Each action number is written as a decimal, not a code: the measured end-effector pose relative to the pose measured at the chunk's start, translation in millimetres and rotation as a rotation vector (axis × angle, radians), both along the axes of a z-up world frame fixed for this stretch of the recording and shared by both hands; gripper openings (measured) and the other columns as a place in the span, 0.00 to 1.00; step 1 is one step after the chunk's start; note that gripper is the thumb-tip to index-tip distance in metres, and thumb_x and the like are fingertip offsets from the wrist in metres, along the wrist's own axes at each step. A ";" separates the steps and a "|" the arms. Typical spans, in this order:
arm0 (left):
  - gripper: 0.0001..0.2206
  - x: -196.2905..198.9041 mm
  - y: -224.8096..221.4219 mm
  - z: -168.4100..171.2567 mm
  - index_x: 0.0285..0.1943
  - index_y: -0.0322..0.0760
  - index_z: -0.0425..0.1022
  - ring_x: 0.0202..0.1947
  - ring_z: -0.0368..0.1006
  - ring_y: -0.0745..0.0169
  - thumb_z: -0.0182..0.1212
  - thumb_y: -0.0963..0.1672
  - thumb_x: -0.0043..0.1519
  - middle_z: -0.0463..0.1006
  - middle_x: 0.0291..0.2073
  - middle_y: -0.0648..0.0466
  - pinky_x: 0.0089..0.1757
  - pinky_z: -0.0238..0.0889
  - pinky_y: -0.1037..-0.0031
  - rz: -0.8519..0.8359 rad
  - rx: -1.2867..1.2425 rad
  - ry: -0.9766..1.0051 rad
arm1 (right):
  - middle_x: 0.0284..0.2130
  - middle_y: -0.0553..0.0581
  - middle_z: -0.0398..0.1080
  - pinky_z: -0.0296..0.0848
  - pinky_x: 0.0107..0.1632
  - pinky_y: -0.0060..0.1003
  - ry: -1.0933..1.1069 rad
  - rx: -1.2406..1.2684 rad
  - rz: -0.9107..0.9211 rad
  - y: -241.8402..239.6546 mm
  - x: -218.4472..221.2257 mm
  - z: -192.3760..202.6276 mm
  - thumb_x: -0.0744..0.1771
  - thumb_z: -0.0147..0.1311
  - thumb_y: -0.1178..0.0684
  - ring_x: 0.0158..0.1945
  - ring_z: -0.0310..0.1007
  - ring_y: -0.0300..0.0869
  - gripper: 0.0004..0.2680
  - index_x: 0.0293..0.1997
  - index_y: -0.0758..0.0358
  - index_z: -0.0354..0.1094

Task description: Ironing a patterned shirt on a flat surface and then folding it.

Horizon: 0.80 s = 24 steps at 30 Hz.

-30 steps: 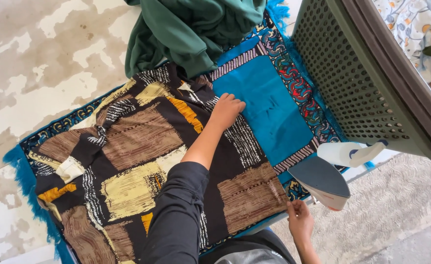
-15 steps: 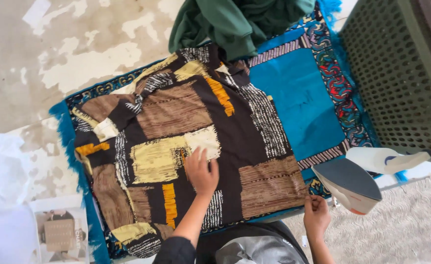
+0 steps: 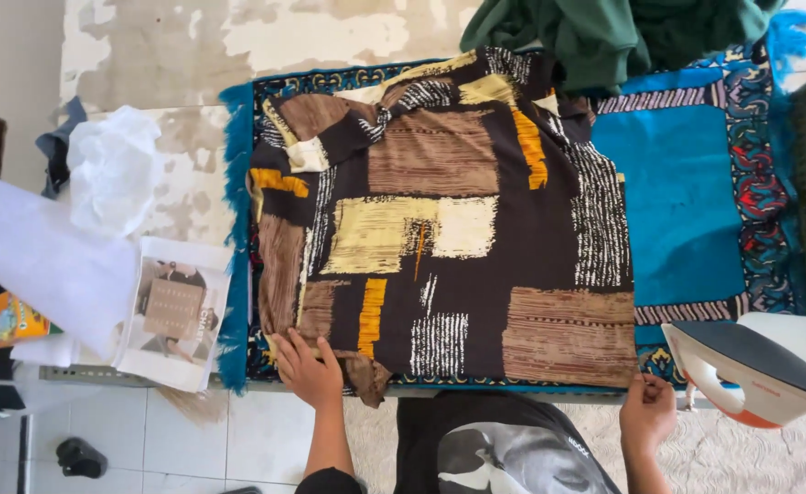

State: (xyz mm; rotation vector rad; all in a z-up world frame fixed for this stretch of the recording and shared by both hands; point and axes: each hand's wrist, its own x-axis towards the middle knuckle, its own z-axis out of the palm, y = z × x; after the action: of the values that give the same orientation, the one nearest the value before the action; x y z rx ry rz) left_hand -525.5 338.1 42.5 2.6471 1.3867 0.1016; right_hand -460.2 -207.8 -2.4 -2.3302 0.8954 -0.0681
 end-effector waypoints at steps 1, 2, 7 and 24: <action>0.32 -5.5 -1.1 -1.1 0.82 0.41 0.49 0.76 0.43 0.36 0.39 0.56 0.70 0.42 0.80 0.46 0.64 0.45 0.46 -0.022 0.088 -0.017 | 0.35 0.55 0.73 0.71 0.41 0.43 0.010 0.030 -0.010 -1.6 -0.8 0.1 0.74 0.57 0.49 0.36 0.73 0.46 0.07 0.50 0.61 0.72; 0.32 -10.5 1.3 -4.9 0.82 0.41 0.49 0.76 0.43 0.36 0.39 0.56 0.70 0.42 0.80 0.46 0.64 0.45 0.46 -0.013 0.084 -0.018 | 0.35 0.55 0.73 0.71 0.41 0.43 0.009 0.025 -0.001 0.1 0.3 5.4 0.74 0.57 0.49 0.36 0.73 0.46 0.07 0.50 0.61 0.72; 0.27 -31.8 28.1 -23.7 0.65 0.25 0.67 0.59 0.58 0.32 0.58 0.53 0.68 0.66 0.60 0.35 0.54 0.56 0.46 0.120 0.086 -0.302 | 0.35 0.55 0.72 0.69 0.43 0.40 -0.095 0.125 0.028 -8.1 0.6 2.7 0.73 0.57 0.51 0.38 0.71 0.43 0.08 0.52 0.64 0.72; 0.09 -65.2 52.6 -10.8 0.46 0.45 0.77 0.41 0.77 0.38 0.50 0.47 0.72 0.82 0.42 0.50 0.34 0.65 0.48 0.544 -0.217 -0.211 | 0.36 0.53 0.73 0.70 0.41 0.35 -0.118 0.239 -0.056 -1.0 2.5 7.3 0.72 0.58 0.55 0.38 0.70 0.41 0.04 0.49 0.61 0.71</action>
State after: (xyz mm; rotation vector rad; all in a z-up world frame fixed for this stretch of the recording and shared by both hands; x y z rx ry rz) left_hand -590.6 390.8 31.8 1.9649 1.8744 0.2644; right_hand -457.6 -208.8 4.8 -2.0583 0.8607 -0.1147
